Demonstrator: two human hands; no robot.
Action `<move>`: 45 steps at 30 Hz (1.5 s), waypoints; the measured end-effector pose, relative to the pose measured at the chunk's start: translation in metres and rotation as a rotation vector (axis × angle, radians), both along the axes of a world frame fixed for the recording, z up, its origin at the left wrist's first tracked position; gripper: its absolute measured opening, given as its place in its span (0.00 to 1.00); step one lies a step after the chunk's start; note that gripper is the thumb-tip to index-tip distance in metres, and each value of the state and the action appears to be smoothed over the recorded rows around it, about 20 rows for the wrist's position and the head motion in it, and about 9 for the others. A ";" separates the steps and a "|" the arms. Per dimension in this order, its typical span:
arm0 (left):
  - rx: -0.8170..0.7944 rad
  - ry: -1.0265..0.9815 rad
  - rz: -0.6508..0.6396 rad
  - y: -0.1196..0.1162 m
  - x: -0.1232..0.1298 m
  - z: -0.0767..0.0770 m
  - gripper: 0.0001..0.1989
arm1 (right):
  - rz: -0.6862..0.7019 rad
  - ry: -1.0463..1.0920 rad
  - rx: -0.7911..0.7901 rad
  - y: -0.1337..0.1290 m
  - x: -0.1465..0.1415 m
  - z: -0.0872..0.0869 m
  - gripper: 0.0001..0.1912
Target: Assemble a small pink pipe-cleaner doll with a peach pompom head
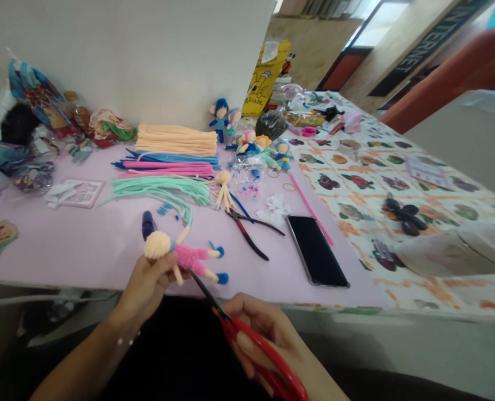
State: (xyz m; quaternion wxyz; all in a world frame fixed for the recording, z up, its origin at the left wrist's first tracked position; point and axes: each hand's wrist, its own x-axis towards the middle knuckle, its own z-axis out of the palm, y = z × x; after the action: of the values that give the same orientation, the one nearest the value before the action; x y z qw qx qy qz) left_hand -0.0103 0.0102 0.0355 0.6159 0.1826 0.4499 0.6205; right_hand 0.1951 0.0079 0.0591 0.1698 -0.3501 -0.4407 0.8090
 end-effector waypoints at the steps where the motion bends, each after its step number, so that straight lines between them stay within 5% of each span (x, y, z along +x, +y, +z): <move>1: 0.001 -0.004 0.000 0.000 0.000 0.000 0.13 | -0.007 -0.012 0.003 0.000 0.000 0.000 0.28; 18: -0.023 0.113 0.040 0.000 0.003 0.002 0.09 | -0.043 -0.027 0.017 -0.001 -0.002 0.003 0.28; 45: 0.016 0.365 0.083 -0.008 -0.006 -0.021 0.09 | -0.057 0.059 -0.047 0.004 0.001 0.002 0.25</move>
State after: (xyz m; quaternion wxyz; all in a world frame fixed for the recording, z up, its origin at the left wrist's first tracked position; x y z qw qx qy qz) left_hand -0.0165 0.0020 0.0147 0.4965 0.2780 0.5564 0.6056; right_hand 0.1963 0.0122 0.0614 0.1974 -0.3423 -0.4062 0.8239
